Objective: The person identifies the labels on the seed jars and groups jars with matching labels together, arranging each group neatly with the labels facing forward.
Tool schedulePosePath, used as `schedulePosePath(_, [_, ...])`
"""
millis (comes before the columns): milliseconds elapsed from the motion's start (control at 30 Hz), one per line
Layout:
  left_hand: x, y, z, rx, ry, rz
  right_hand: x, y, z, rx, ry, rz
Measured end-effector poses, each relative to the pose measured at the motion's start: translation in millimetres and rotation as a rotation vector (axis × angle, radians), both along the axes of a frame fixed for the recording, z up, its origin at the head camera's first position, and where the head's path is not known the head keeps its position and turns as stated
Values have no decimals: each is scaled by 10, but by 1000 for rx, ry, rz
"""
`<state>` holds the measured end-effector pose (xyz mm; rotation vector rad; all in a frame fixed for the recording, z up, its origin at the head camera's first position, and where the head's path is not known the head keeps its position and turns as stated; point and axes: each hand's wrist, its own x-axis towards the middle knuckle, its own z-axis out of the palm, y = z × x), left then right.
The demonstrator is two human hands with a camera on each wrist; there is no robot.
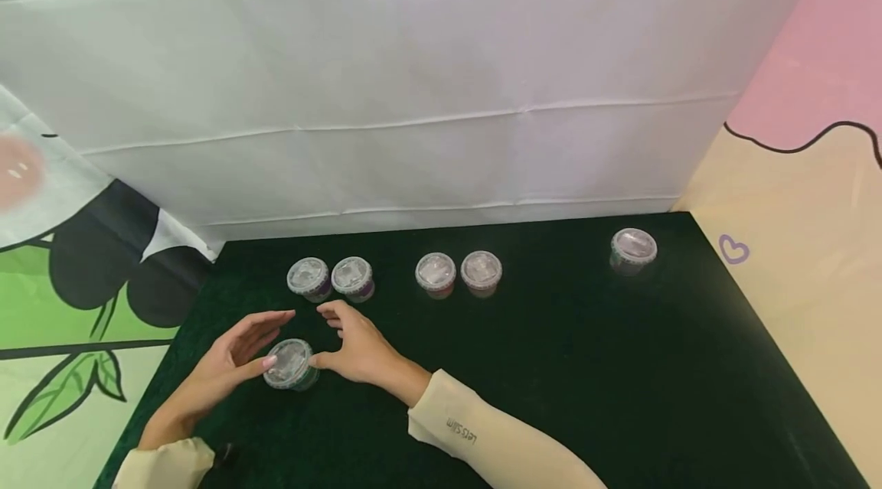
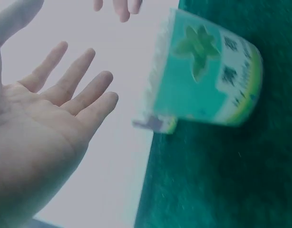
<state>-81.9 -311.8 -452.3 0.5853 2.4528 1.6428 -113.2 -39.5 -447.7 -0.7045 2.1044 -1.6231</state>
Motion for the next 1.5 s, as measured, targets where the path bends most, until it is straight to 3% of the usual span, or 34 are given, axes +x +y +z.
schedulePosePath(233, [-57, 155, 88, 10, -10, -35, -63, 284, 57, -56, -1, -27])
schedulePosePath(533, [-121, 382, 105, 77, -23, -104, -139, 660, 49, -136, -9, -50])
schedulePosePath(1100, [-210, 977, 33, 240, -148, -162, -71, 1127, -26, -158, -25, -63])
schedulePosePath(1500, [-256, 1272, -95, 263, -214, -164, -42, 1394, -96, -148, -14, -111])
